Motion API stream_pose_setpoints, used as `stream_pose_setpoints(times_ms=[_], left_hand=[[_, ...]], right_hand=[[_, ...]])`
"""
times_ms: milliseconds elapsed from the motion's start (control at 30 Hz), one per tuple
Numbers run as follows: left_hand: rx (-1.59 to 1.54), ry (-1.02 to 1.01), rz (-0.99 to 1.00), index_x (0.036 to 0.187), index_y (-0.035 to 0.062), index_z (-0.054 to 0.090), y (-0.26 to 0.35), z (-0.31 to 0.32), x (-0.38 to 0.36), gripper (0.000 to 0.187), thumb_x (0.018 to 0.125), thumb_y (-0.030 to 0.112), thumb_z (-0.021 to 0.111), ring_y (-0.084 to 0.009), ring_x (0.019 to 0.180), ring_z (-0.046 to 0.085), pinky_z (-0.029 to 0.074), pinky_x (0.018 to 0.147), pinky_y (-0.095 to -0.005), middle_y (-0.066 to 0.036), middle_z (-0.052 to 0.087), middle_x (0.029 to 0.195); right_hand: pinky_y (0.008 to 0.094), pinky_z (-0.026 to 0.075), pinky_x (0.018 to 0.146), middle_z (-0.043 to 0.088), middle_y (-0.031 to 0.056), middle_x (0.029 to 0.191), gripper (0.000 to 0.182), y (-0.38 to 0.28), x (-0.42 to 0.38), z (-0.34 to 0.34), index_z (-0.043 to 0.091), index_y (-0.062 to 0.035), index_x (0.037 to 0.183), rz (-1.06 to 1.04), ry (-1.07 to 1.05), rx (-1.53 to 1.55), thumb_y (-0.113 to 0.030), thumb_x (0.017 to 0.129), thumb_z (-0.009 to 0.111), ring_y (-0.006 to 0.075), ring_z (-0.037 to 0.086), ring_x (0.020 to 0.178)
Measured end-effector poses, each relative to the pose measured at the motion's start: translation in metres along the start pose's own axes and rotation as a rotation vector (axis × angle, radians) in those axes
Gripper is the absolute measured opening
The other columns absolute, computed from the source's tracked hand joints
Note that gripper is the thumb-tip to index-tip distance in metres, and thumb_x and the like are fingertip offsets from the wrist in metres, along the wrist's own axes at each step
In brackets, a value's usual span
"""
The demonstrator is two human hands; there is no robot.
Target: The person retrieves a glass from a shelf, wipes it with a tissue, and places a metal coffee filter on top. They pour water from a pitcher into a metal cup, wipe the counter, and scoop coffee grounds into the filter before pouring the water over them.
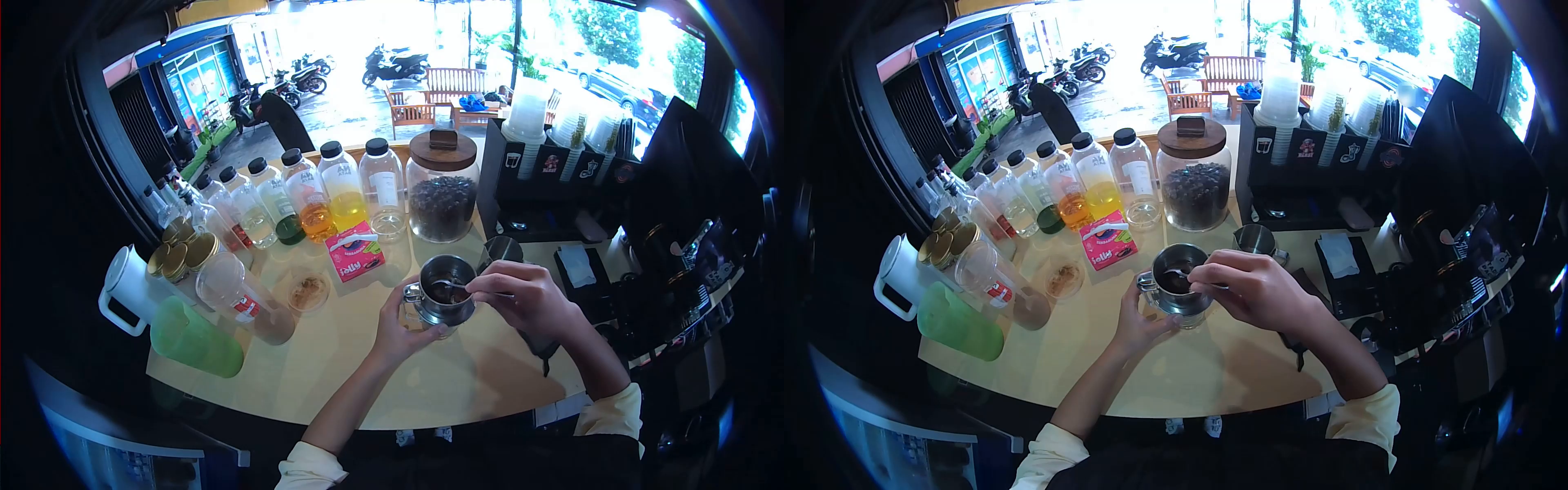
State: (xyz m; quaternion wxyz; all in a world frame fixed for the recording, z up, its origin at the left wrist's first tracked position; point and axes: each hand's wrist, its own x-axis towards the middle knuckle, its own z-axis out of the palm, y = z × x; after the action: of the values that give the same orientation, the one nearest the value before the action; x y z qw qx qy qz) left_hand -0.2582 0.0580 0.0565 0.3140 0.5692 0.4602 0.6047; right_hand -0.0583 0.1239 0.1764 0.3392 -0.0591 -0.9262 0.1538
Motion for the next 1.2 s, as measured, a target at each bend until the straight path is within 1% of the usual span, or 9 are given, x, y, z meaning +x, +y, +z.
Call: stream_pose_setpoints(times_ms=[167, 367, 433, 533, 767, 833, 933, 1000, 1200], left_hand=[[0.134, -0.082, 0.079, 0.127, 0.0027, 0.044, -0.007, -0.014, 0.007, 0.081, 0.060, 0.023, 0.083, -0.0207, 0.111, 0.054, 0.041, 0.097, -0.0355, -0.011, 0.057, 0.116], [0.196, -0.291, 0.011, 0.131, 0.0038, 0.042, 0.005, -0.033, 0.024, 0.084, 0.061, 0.025, 0.083, -0.0220, 0.115, 0.051, 0.036, 0.102, -0.0369, -0.012, 0.056, 0.120], [0.126, -0.357, -0.052, 0.124, 0.0045, 0.050, 0.012, -0.039, 0.029, 0.074, 0.062, 0.026, 0.083, -0.0208, 0.123, 0.043, 0.027, 0.107, -0.0375, -0.010, 0.054, 0.122], [0.164, -0.443, -0.070, 0.128, 0.0036, 0.045, 0.004, -0.045, 0.033, 0.078, 0.063, 0.025, 0.082, -0.0209, 0.127, 0.040, 0.024, 0.109, -0.0380, -0.010, 0.051, 0.126], [0.133, -0.098, 0.120, 0.130, 0.0011, 0.037, 0.006, -0.013, 0.006, 0.092, 0.058, 0.032, 0.085, -0.0268, 0.123, 0.043, 0.030, 0.106, -0.0397, -0.015, 0.048, 0.127], [0.435, 0.040, 0.135, 0.123, 0.0011, 0.040, 0.017, 0.000, 0.001, 0.090, 0.054, 0.034, 0.087, -0.0282, 0.116, 0.048, 0.034, 0.102, -0.0386, -0.016, 0.050, 0.119], [0.434, 0.056, 0.006, 0.118, 0.0010, 0.043, 0.024, 0.004, 0.004, 0.085, 0.053, 0.034, 0.088, -0.0272, 0.111, 0.051, 0.038, 0.098, -0.0371, -0.016, 0.053, 0.114], [0.409, 0.028, 0.009, 0.117, 0.0009, 0.046, 0.023, 0.001, 0.007, 0.083, 0.052, 0.034, 0.088, -0.0261, 0.110, 0.052, 0.039, 0.097, -0.0367, -0.015, 0.054, 0.113], [0.291, -0.183, 0.096, 0.117, 0.0005, 0.050, 0.004, -0.025, 0.028, 0.082, 0.051, 0.031, 0.088, -0.0232, 0.114, 0.051, 0.037, 0.101, -0.0367, -0.011, 0.056, 0.115]], right_hand=[[0.0342, 0.051, 0.059, 0.059, 0.0089, 0.081, 0.017, 0.006, -0.003, -0.001, 0.060, -0.0041, 0.097, 0.105, -0.009, 0.030, -0.003, 0.080, 0.064, 0.0252, 0.063, 0.071], [0.0327, 0.052, 0.059, 0.061, 0.0087, 0.083, 0.016, 0.008, -0.007, -0.003, 0.062, -0.0043, 0.099, 0.165, 0.004, 0.052, -0.003, 0.083, 0.062, 0.0222, 0.064, 0.071], [0.0324, 0.052, 0.059, 0.061, 0.0090, 0.083, 0.015, 0.011, -0.009, -0.003, 0.062, -0.0040, 0.098, 0.121, 0.020, 0.110, -0.004, 0.083, 0.062, 0.0225, 0.063, 0.071], [0.0325, 0.051, 0.059, 0.061, 0.0095, 0.084, 0.014, 0.012, -0.012, -0.001, 0.063, -0.0038, 0.097, 0.083, 0.052, 0.137, -0.004, 0.083, 0.062, 0.0233, 0.063, 0.070], [0.0336, 0.049, 0.056, 0.059, 0.0083, 0.081, 0.018, 0.011, -0.018, 0.001, 0.063, -0.0053, 0.096, 0.023, 0.023, -0.004, -0.005, 0.079, 0.067, 0.0230, 0.060, 0.068], [0.0333, 0.048, 0.055, 0.057, 0.0069, 0.078, 0.020, 0.013, -0.018, 0.004, 0.063, -0.0061, 0.097, -0.010, 0.037, -0.068, -0.006, 0.078, 0.068, 0.0217, 0.058, 0.066], [0.0334, 0.048, 0.055, 0.057, 0.0063, 0.076, 0.020, 0.010, -0.017, 0.004, 0.063, -0.0068, 0.098, -0.016, 0.084, -0.056, -0.006, 0.078, 0.068, 0.0216, 0.058, 0.065], [0.0330, 0.049, 0.057, 0.058, 0.0061, 0.075, 0.019, 0.003, -0.018, -0.001, 0.063, -0.0068, 0.098, 0.070, -0.020, 0.048, -0.006, 0.079, 0.067, 0.0222, 0.059, 0.067], [0.0320, 0.049, 0.058, 0.061, 0.0058, 0.077, 0.015, 0.012, -0.016, 0.000, 0.062, -0.0064, 0.095, 0.035, 0.064, -0.009, -0.006, 0.080, 0.066, 0.0224, 0.059, 0.068]])
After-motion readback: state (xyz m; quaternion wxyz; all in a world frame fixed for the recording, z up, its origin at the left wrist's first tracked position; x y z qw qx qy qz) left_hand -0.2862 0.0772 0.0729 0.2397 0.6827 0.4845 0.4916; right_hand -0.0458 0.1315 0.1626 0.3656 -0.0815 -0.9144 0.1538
